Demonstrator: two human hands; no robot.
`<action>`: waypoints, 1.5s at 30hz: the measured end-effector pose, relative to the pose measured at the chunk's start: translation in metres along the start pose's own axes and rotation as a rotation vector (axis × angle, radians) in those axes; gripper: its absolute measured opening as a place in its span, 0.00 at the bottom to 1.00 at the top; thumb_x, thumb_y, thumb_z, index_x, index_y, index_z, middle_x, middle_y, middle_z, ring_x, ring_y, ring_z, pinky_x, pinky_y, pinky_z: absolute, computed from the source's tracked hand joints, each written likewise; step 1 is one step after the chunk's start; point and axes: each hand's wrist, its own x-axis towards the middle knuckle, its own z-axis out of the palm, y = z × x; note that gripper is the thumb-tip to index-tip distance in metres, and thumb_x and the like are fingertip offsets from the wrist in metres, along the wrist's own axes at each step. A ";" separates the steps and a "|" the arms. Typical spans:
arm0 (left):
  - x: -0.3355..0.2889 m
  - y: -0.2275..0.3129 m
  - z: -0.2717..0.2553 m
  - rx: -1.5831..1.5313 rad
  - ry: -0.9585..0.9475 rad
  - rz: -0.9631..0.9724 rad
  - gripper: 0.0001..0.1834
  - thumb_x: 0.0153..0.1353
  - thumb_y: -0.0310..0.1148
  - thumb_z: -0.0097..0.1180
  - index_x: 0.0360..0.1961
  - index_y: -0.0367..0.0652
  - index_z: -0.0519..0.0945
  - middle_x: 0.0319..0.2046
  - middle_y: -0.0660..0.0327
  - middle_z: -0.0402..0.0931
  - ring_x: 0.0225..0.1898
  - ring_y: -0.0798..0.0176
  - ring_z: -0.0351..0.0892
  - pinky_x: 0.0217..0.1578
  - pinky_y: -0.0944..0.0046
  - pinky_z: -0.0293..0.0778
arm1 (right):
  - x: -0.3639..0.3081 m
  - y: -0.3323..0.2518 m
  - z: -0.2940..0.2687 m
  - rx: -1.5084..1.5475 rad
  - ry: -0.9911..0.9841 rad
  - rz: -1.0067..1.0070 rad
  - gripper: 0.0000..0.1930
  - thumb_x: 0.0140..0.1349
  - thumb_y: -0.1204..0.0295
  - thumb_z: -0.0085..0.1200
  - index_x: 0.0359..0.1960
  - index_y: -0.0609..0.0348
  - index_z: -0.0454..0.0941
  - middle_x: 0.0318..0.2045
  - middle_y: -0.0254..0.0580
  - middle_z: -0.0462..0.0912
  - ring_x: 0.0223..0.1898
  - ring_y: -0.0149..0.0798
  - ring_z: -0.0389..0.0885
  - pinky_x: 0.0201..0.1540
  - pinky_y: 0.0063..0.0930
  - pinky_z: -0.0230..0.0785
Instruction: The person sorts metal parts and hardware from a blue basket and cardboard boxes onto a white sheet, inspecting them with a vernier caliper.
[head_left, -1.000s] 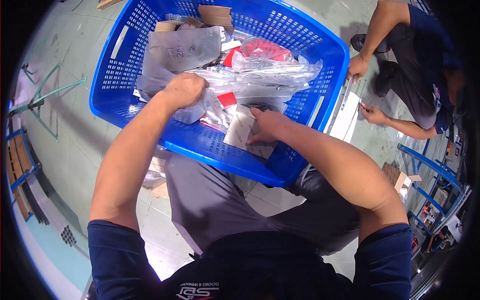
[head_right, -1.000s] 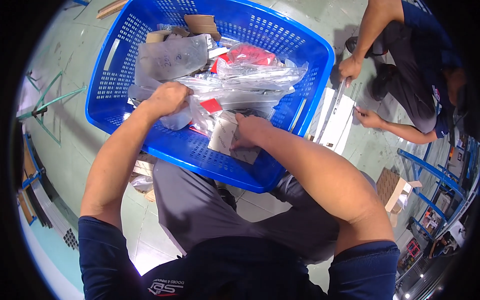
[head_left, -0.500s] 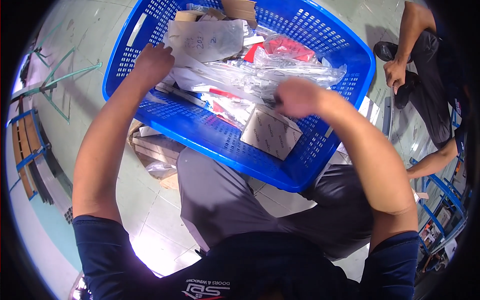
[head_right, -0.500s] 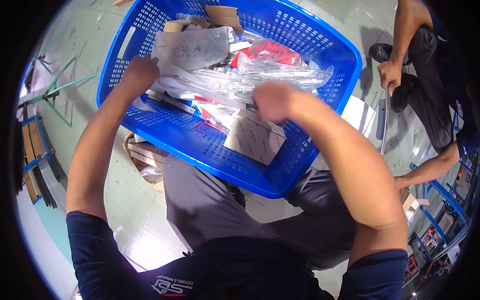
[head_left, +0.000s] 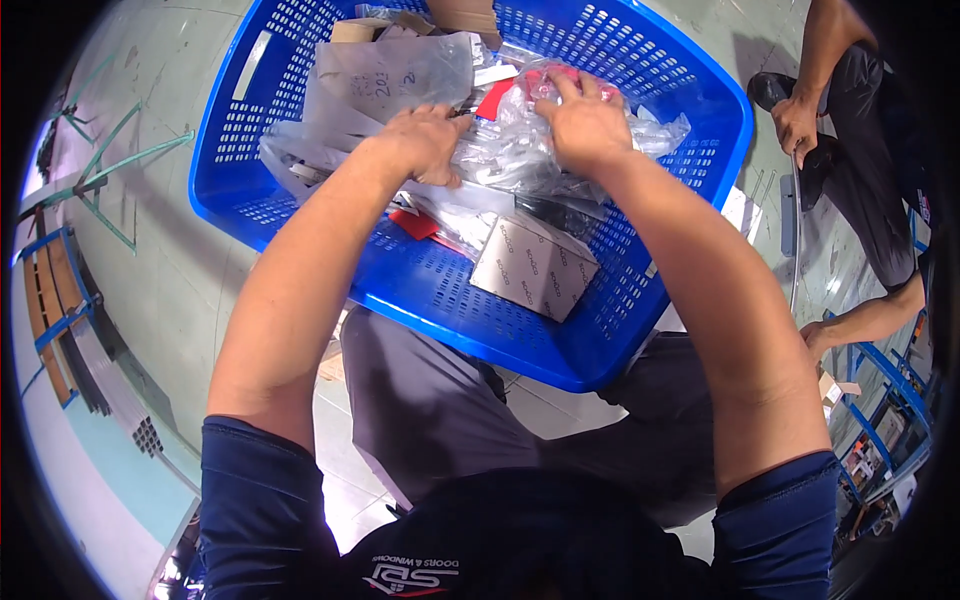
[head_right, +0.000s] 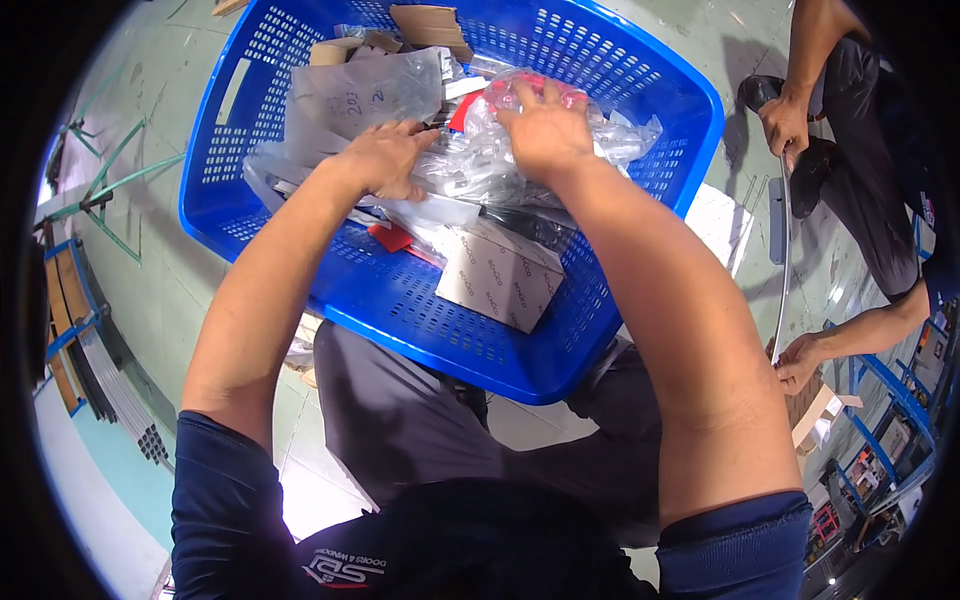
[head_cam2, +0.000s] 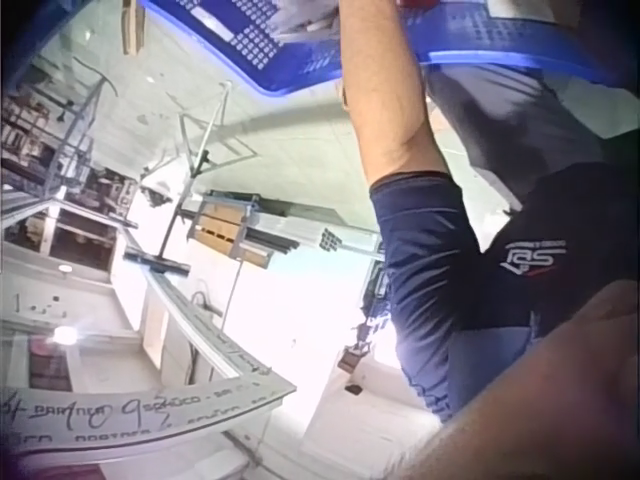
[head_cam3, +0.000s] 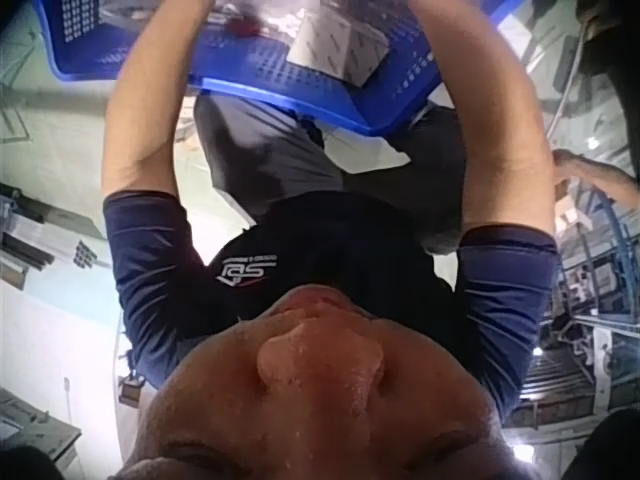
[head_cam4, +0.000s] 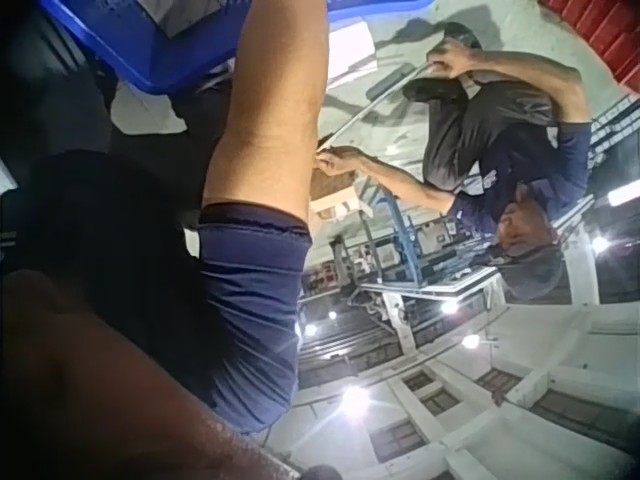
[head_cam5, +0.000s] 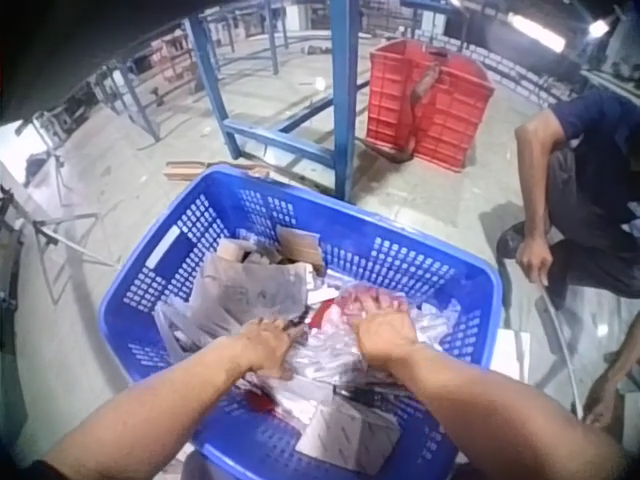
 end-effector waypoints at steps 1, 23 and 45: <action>0.004 -0.002 0.008 -0.187 -0.042 -0.015 0.58 0.52 0.49 0.77 0.80 0.42 0.61 0.76 0.42 0.64 0.76 0.39 0.65 0.74 0.48 0.66 | 0.008 0.010 -0.003 0.067 -0.001 -0.027 0.31 0.67 0.58 0.65 0.71 0.46 0.75 0.79 0.44 0.62 0.76 0.64 0.63 0.70 0.72 0.65; -0.007 -0.010 0.031 0.116 0.066 0.198 0.26 0.73 0.27 0.45 0.72 0.52 0.73 0.61 0.46 0.81 0.58 0.45 0.86 0.62 0.49 0.79 | 0.010 0.068 -0.045 0.616 0.660 0.077 0.13 0.72 0.67 0.59 0.52 0.59 0.78 0.42 0.59 0.88 0.46 0.66 0.85 0.48 0.58 0.77; -0.016 0.014 -0.011 -0.206 0.021 0.240 0.28 0.59 0.38 0.69 0.61 0.43 0.80 0.63 0.43 0.78 0.54 0.39 0.86 0.58 0.45 0.79 | -0.113 0.128 -0.055 0.554 0.610 0.035 0.07 0.74 0.73 0.56 0.48 0.63 0.76 0.39 0.55 0.81 0.44 0.62 0.80 0.49 0.49 0.73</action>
